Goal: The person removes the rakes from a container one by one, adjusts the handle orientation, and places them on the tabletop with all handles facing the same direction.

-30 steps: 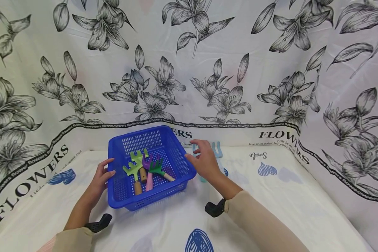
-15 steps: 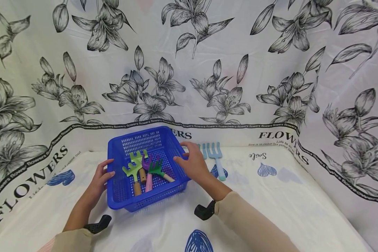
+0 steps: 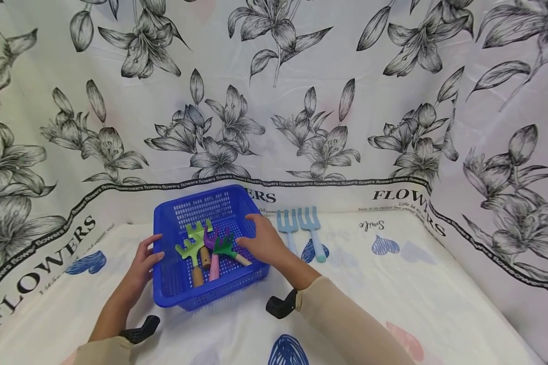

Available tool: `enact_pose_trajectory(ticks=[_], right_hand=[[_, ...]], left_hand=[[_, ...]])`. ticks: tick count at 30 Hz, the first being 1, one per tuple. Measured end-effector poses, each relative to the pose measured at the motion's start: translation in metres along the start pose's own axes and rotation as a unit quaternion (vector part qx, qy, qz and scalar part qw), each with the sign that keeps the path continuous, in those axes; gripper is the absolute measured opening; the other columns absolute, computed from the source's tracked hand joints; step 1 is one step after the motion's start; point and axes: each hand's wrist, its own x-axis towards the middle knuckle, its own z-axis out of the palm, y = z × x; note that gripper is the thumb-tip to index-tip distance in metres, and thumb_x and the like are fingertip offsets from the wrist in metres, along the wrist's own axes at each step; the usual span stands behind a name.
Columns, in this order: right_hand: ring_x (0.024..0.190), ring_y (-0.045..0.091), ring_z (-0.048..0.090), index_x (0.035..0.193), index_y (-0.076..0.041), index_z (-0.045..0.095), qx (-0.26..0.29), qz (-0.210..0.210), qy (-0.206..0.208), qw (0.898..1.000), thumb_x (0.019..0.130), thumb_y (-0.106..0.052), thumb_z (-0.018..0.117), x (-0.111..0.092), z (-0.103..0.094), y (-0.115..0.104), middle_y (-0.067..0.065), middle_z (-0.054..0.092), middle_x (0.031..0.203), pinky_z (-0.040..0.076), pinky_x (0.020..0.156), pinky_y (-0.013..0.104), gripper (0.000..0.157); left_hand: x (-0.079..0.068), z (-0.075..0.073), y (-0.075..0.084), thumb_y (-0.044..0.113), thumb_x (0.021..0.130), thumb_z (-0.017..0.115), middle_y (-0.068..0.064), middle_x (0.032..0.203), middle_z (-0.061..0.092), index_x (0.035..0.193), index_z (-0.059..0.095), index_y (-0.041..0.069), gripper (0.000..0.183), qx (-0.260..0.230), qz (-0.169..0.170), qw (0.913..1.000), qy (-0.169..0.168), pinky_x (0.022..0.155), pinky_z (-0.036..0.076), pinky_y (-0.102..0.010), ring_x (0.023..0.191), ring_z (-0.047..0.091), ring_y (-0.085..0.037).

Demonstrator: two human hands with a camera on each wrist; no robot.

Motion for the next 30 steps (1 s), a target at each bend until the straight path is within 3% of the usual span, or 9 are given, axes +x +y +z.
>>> enact_pose_trajectory(ticks=[7,16,30], right_hand=[[0.131,0.038,0.044,0.150,-0.019,0.035,-0.001,0.007,-0.032,0.999,0.090,-0.029,0.070,0.008,0.000,-0.001,0.010,0.035,0.153,0.045,0.096,0.054,0.070],[0.135,0.037,0.038,0.148,-0.019,0.038,0.003,0.032,-0.096,0.995,0.091,-0.030,0.069,0.017,-0.002,0.000,0.012,0.037,0.151,0.037,0.103,0.057,0.066],[0.126,0.031,0.048,0.142,-0.022,0.046,-0.011,0.051,-0.155,0.986,0.091,-0.033,0.068,0.025,0.005,0.005,0.010,0.054,0.135,0.039,0.102,0.054,0.056]], left_hand=[[0.001,-0.003,0.004,0.043,0.099,0.044,-0.021,0.159,0.009,0.154,0.008,0.024,0.068,0.003,0.009,1.0000,0.003,0.103,0.023,-0.068,0.140,0.021,-0.048],[0.001,-0.001,0.000,0.041,0.099,0.045,-0.022,0.159,0.009,0.155,0.007,0.027,0.070,-0.008,0.001,0.9999,0.007,0.104,0.023,-0.067,0.140,0.022,-0.048],[0.000,0.002,0.000,0.041,0.099,0.045,-0.020,0.159,0.010,0.154,0.009,0.027,0.068,-0.008,0.002,1.0000,0.000,0.105,0.021,-0.067,0.140,0.022,-0.047]])
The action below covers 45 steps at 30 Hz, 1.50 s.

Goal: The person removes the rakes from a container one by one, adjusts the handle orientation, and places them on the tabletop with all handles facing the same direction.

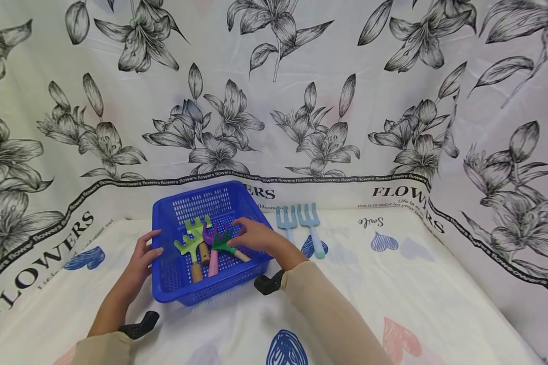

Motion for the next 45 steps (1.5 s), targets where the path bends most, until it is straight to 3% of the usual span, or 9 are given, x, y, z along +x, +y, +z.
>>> enact_pose_trajectory(ticks=[5,14,20,24,29,38,45], right_hand=[[0.116,0.027,0.056,0.138,-0.015,0.051,-0.005,0.000,-0.029,1.000,0.091,-0.032,0.068,0.004,0.002,0.001,0.006,0.060,0.124,0.041,0.101,0.050,0.053],[0.112,0.024,0.057,0.137,-0.013,0.052,-0.033,0.017,-0.056,0.998,0.090,-0.032,0.068,0.006,0.003,0.004,0.006,0.060,0.122,0.040,0.101,0.050,0.053],[0.121,0.028,0.050,0.137,-0.012,0.053,-0.056,0.025,-0.075,0.995,0.090,-0.029,0.068,0.007,0.004,0.005,0.009,0.056,0.131,0.038,0.103,0.051,0.052],[0.131,0.029,0.041,0.138,-0.013,0.052,-0.099,0.027,-0.087,0.991,0.091,-0.031,0.067,0.010,0.007,0.005,0.010,0.049,0.142,0.033,0.107,0.051,0.053],[0.130,0.027,0.045,0.138,-0.014,0.053,-0.146,0.019,-0.103,0.984,0.090,-0.034,0.067,0.011,0.011,0.002,0.007,0.055,0.136,0.033,0.108,0.049,0.053],[0.127,0.024,0.048,0.135,-0.013,0.054,-0.189,-0.002,-0.101,0.977,0.091,-0.034,0.067,0.013,0.016,0.000,0.005,0.057,0.133,0.034,0.108,0.045,0.050],[0.113,0.021,0.058,0.135,-0.012,0.055,-0.179,-0.023,-0.074,0.981,0.089,-0.030,0.070,0.014,0.017,0.000,0.005,0.065,0.118,0.042,0.101,0.042,0.052]], left_hand=[[-0.001,0.001,0.001,0.039,0.100,0.045,-0.023,0.158,0.012,0.154,0.009,0.025,0.066,-0.007,0.002,1.0000,-0.002,0.105,0.022,-0.068,0.139,0.025,-0.048],[0.002,0.004,0.003,0.037,0.100,0.044,-0.024,0.156,0.015,0.154,0.011,0.024,0.064,-0.009,0.006,0.9999,-0.007,0.103,0.023,-0.068,0.137,0.027,-0.048],[0.004,0.006,0.004,0.037,0.101,0.044,-0.025,0.156,0.014,0.154,0.012,0.023,0.064,-0.015,0.015,0.9997,-0.011,0.103,0.025,-0.068,0.137,0.028,-0.049],[0.003,0.005,0.003,0.036,0.101,0.045,-0.026,0.156,0.015,0.153,0.012,0.022,0.063,-0.015,0.019,0.9996,-0.011,0.102,0.026,-0.068,0.136,0.029,-0.050],[0.003,0.003,0.002,0.033,0.101,0.044,-0.026,0.155,0.016,0.153,0.012,0.022,0.062,-0.009,0.026,0.9996,-0.005,0.102,0.027,-0.068,0.135,0.030,-0.050],[0.001,0.001,0.001,0.035,0.100,0.043,-0.027,0.155,0.016,0.154,0.011,0.023,0.063,-0.009,0.014,0.9999,0.000,0.103,0.025,-0.068,0.135,0.030,-0.050],[0.000,0.000,0.001,0.035,0.101,0.043,-0.027,0.155,0.016,0.154,0.011,0.022,0.063,-0.008,0.015,0.9999,-0.001,0.103,0.024,-0.069,0.135,0.029,-0.051]])
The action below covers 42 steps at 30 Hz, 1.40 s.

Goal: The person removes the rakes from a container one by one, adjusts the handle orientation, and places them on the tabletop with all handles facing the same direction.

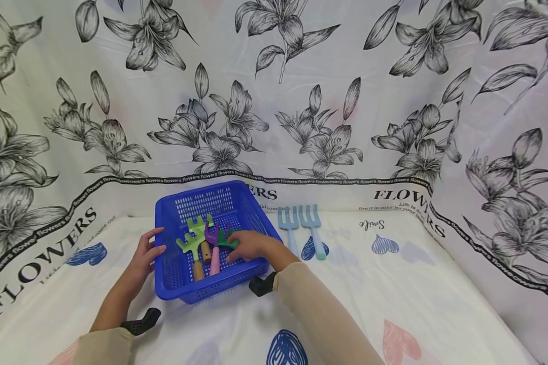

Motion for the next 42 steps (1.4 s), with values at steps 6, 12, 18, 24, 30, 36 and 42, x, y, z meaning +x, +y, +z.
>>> enact_pose_trajectory(ticks=[6,12,18,24,30,36,42], right_hand=[[0.104,0.018,0.060,0.133,-0.011,0.057,0.039,-0.011,0.020,0.999,0.087,-0.023,0.074,-0.002,-0.001,0.000,0.005,0.067,0.110,0.046,0.096,0.041,0.051],[0.100,0.019,0.059,0.129,-0.012,0.061,0.070,-0.020,0.056,0.996,0.084,-0.015,0.076,-0.004,-0.003,0.000,0.004,0.067,0.107,0.049,0.090,0.040,0.047],[0.086,0.018,0.062,0.129,-0.009,0.061,0.099,-0.024,0.051,0.993,0.084,-0.003,0.072,-0.005,-0.002,0.001,0.008,0.065,0.108,0.054,0.074,0.033,0.047],[0.085,0.017,0.062,0.129,-0.011,0.060,0.111,-0.029,0.066,0.991,0.085,-0.003,0.071,-0.005,-0.002,0.002,0.004,0.065,0.107,0.054,0.071,0.031,0.046],[0.090,0.021,0.065,0.121,-0.015,0.065,0.139,-0.038,0.094,0.985,0.090,-0.011,0.068,-0.006,-0.002,0.003,0.000,0.066,0.101,0.055,0.075,0.033,0.031],[0.095,0.034,0.067,0.108,-0.013,0.071,0.205,-0.056,0.137,0.967,0.094,-0.022,0.066,-0.010,-0.003,0.005,0.000,0.068,0.096,0.056,0.080,0.040,0.018],[0.087,0.025,0.066,0.099,-0.014,0.074,0.202,-0.064,0.188,0.959,0.094,-0.031,0.065,-0.012,-0.004,0.007,0.001,0.069,0.091,0.055,0.080,0.042,0.020]], left_hand=[[0.000,0.000,-0.001,0.035,0.100,0.044,-0.027,0.155,0.016,0.154,0.011,0.021,0.064,-0.004,0.008,1.0000,0.001,0.102,0.025,-0.068,0.135,0.030,-0.051],[0.000,-0.001,-0.001,0.036,0.100,0.044,-0.026,0.156,0.014,0.154,0.011,0.022,0.065,-0.003,0.008,1.0000,0.001,0.102,0.025,-0.068,0.136,0.029,-0.051],[0.000,-0.001,-0.001,0.036,0.100,0.044,-0.026,0.156,0.014,0.154,0.011,0.023,0.064,-0.003,0.005,1.0000,0.001,0.102,0.025,-0.068,0.136,0.028,-0.051],[-0.001,0.000,-0.001,0.036,0.100,0.045,-0.026,0.156,0.014,0.154,0.011,0.023,0.065,-0.003,0.005,1.0000,0.000,0.103,0.025,-0.068,0.136,0.028,-0.050],[-0.001,-0.001,0.000,0.035,0.100,0.044,-0.026,0.156,0.014,0.154,0.011,0.023,0.064,0.000,-0.001,1.0000,0.001,0.103,0.025,-0.068,0.136,0.027,-0.050],[-0.001,0.000,-0.002,0.032,0.101,0.043,-0.028,0.156,0.014,0.154,0.012,0.020,0.062,-0.002,0.005,1.0000,0.003,0.102,0.026,-0.068,0.135,0.029,-0.051],[0.000,0.000,-0.002,0.031,0.101,0.043,-0.029,0.154,0.016,0.153,0.013,0.019,0.062,-0.005,0.014,0.9999,0.004,0.101,0.027,-0.068,0.134,0.030,-0.052]])
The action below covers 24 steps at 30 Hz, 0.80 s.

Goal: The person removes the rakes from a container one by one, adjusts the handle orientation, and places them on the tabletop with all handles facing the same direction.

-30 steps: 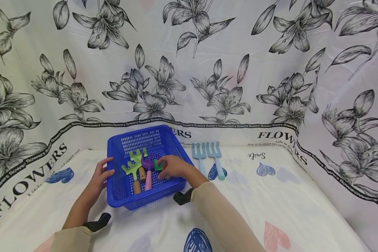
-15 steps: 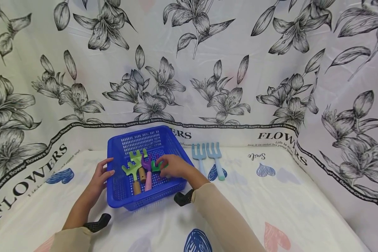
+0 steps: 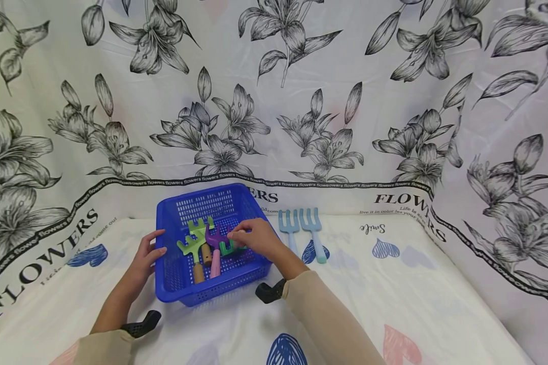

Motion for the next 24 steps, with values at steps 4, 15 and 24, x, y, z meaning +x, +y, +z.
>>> enact_pose_trajectory(ticks=[4,15,24], right_hand=[[0.083,0.022,0.065,0.103,-0.011,0.074,0.015,-0.012,0.020,1.000,0.094,-0.030,0.065,-0.0024,-0.0011,-0.0001,0.002,0.069,0.090,0.055,0.078,0.040,0.023],[0.083,0.028,0.067,0.103,-0.009,0.074,-0.004,-0.041,0.043,0.998,0.094,-0.023,0.065,-0.0040,0.0006,-0.0004,0.001,0.069,0.091,0.056,0.071,0.034,0.019],[0.088,0.022,0.069,0.105,-0.007,0.072,0.054,-0.053,0.076,0.994,0.094,-0.017,0.065,-0.0090,-0.0031,-0.0005,0.005,0.069,0.101,0.056,0.079,0.040,0.017]], left_hand=[[0.0003,0.0000,0.0007,0.032,0.101,0.043,-0.028,0.154,0.016,0.153,0.013,0.019,0.061,0.001,0.003,1.0000,-0.001,0.101,0.027,-0.068,0.134,0.031,-0.052],[-0.0013,-0.0016,0.0014,0.033,0.101,0.043,-0.027,0.155,0.015,0.154,0.013,0.022,0.062,0.003,-0.002,1.0000,0.001,0.102,0.028,-0.066,0.135,0.030,-0.050],[0.0007,-0.0012,-0.0034,0.033,0.101,0.042,-0.027,0.156,0.015,0.155,0.011,0.023,0.063,0.001,-0.006,1.0000,-0.002,0.102,0.028,-0.066,0.135,0.030,-0.050]])
